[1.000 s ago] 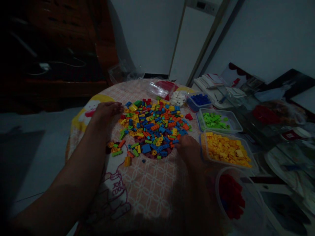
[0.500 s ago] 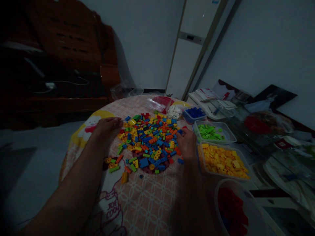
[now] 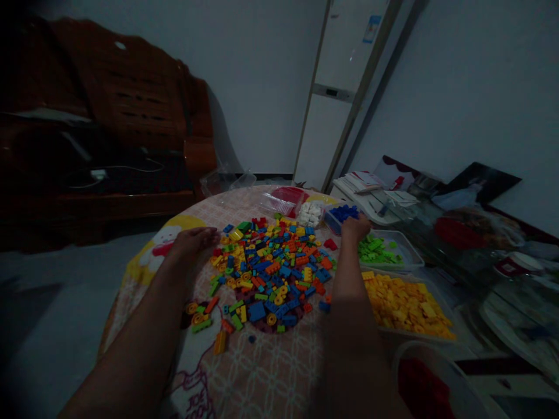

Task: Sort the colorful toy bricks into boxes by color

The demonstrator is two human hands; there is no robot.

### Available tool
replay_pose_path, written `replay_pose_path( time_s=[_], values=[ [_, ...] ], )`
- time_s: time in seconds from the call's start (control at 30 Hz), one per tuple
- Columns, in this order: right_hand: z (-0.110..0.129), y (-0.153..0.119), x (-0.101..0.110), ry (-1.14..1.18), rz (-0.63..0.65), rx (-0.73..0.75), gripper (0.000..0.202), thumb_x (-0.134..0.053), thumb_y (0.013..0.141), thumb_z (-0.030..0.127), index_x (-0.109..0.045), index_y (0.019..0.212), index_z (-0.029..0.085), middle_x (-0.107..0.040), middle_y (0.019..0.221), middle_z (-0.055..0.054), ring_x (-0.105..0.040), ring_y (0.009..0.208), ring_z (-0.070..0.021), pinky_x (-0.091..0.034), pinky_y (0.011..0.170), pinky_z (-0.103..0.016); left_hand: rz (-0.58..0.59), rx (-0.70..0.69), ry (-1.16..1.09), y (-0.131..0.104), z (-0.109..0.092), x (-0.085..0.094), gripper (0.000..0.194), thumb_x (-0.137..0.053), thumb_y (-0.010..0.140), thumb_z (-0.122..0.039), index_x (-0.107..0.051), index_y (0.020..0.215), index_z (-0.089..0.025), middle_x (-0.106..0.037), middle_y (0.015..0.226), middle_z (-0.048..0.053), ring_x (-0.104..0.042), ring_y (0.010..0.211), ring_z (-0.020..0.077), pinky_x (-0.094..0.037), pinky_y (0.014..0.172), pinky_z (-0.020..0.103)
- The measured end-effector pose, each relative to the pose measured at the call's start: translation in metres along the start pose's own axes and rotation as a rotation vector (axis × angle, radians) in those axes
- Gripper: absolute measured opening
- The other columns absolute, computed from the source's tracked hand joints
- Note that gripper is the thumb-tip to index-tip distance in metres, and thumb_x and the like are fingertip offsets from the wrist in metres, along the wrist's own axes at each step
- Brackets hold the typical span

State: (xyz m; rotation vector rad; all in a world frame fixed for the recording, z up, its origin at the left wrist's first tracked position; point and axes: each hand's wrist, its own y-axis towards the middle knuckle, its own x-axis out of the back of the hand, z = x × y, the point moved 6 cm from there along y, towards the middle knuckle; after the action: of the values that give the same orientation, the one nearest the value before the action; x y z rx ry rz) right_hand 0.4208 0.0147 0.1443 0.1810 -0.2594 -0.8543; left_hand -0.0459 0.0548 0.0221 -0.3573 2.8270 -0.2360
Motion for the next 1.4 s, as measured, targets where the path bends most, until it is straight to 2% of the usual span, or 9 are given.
replay_pose_path(
  time_s=[0.1, 0.2, 0.33, 0.47, 0.63, 0.83, 1.0, 1.17, 1.4],
  values=[
    [-0.014, -0.027, 0.003, 0.046, -0.069, -0.084, 0.025, -0.059, 0.067, 0.012, -0.071, 0.089, 0.015, -0.060, 0.052, 0.005, -0.062, 0.048, -0.0164, -0.053, 0.046, -0.026, 0.003, -0.029, 0.006, -0.001, -0.001, 0.000, 0.009, -0.074, 0.067, -0.010, -0.070, 0.075, -0.013, -0.071, 0.072, 0.008, -0.067, 0.062, 0.0140, -0.057, 0.065, 0.025],
    [-0.018, -0.067, -0.020, 0.044, 0.227, -0.081, 0.017, -0.066, 0.067, 0.017, -0.072, 0.082, 0.016, -0.067, 0.057, 0.002, -0.064, 0.049, -0.0171, -0.052, 0.045, -0.026, -0.005, -0.035, 0.017, -0.003, -0.001, 0.000, 0.010, -0.075, 0.067, -0.010, -0.070, 0.075, -0.013, -0.071, 0.072, 0.006, -0.067, 0.062, 0.0142, -0.058, 0.067, 0.027],
    [-0.001, -0.123, -0.053, -0.133, 0.599, 0.143, 0.019, -0.070, 0.073, 0.023, -0.078, 0.089, 0.016, -0.077, 0.075, -0.003, -0.072, 0.068, -0.0210, -0.059, 0.066, -0.033, -0.010, -0.028, 0.005, -0.006, -0.002, -0.001, 0.007, -0.071, 0.069, -0.008, -0.070, 0.074, -0.012, -0.071, 0.072, 0.007, -0.066, 0.062, 0.0136, -0.057, 0.069, 0.027],
    [0.012, -0.171, -0.084, -0.311, 0.848, 0.426, 0.027, -0.064, 0.083, 0.018, -0.079, 0.105, 0.017, -0.079, 0.106, -0.010, -0.073, 0.100, -0.0250, -0.055, 0.095, -0.041, -0.016, -0.015, -0.002, -0.005, -0.002, -0.003, 0.006, -0.067, 0.073, -0.006, -0.069, 0.073, -0.011, -0.070, 0.068, 0.006, -0.066, 0.061, 0.0133, -0.057, 0.068, 0.026],
    [0.001, -0.213, -0.109, -0.439, 1.037, 0.604, 0.041, -0.058, 0.090, 0.018, -0.069, 0.129, 0.012, -0.065, 0.138, -0.020, -0.058, 0.132, -0.0297, -0.043, 0.114, -0.048, -0.023, -0.004, 0.010, -0.005, -0.001, -0.003, 0.008, -0.067, 0.076, -0.006, -0.069, 0.071, -0.012, -0.069, 0.067, 0.007, -0.065, 0.060, 0.0129, -0.056, 0.069, 0.027],
    [-0.014, -0.250, -0.118, -0.438, 1.161, 0.746, 0.046, -0.061, 0.090, 0.016, -0.064, 0.136, 0.017, -0.054, 0.151, -0.018, -0.050, 0.140, -0.0309, -0.037, 0.118, -0.053, -0.010, -0.009, 0.009, -0.003, 0.000, -0.003, 0.007, -0.073, 0.073, -0.008, -0.069, 0.072, -0.013, -0.070, 0.068, 0.007, -0.065, 0.060, 0.0134, -0.057, 0.070, 0.029],
    [-0.017, -0.260, -0.118, -0.256, 1.274, 0.801, 0.050, -0.069, 0.082, 0.008, -0.067, 0.130, 0.022, -0.063, 0.142, -0.012, -0.055, 0.134, -0.0263, -0.041, 0.115, -0.048, -0.003, -0.022, 0.029, -0.002, 0.000, -0.002, 0.003, -0.071, 0.073, -0.011, -0.069, 0.075, -0.012, -0.070, 0.069, 0.006, -0.065, 0.062, 0.0131, -0.057, 0.070, 0.028],
    [-0.007, -0.243, -0.112, -0.326, 1.268, 0.753, 0.042, -0.069, 0.078, 0.005, -0.075, 0.115, 0.022, -0.070, 0.129, -0.011, -0.062, 0.124, -0.0269, -0.047, 0.109, -0.044, 0.007, -0.035, 0.019, -0.001, 0.001, -0.001, 0.003, -0.069, 0.073, -0.010, -0.069, 0.076, -0.011, -0.070, 0.068, 0.006, -0.065, 0.061, 0.0132, -0.058, 0.069, 0.028],
    [-0.008, -0.204, -0.111, -0.515, 0.963, 0.649, 0.030, -0.069, 0.085, 0.020, -0.076, 0.114, 0.017, -0.069, 0.128, -0.015, -0.061, 0.124, -0.0322, -0.045, 0.110, -0.050, 0.009, -0.030, 0.022, -0.001, 0.002, -0.001, 0.001, -0.070, 0.076, -0.011, -0.069, 0.075, -0.011, -0.070, 0.068, 0.006, -0.065, 0.061, 0.0130, -0.058, 0.070, 0.028]
  ],
)
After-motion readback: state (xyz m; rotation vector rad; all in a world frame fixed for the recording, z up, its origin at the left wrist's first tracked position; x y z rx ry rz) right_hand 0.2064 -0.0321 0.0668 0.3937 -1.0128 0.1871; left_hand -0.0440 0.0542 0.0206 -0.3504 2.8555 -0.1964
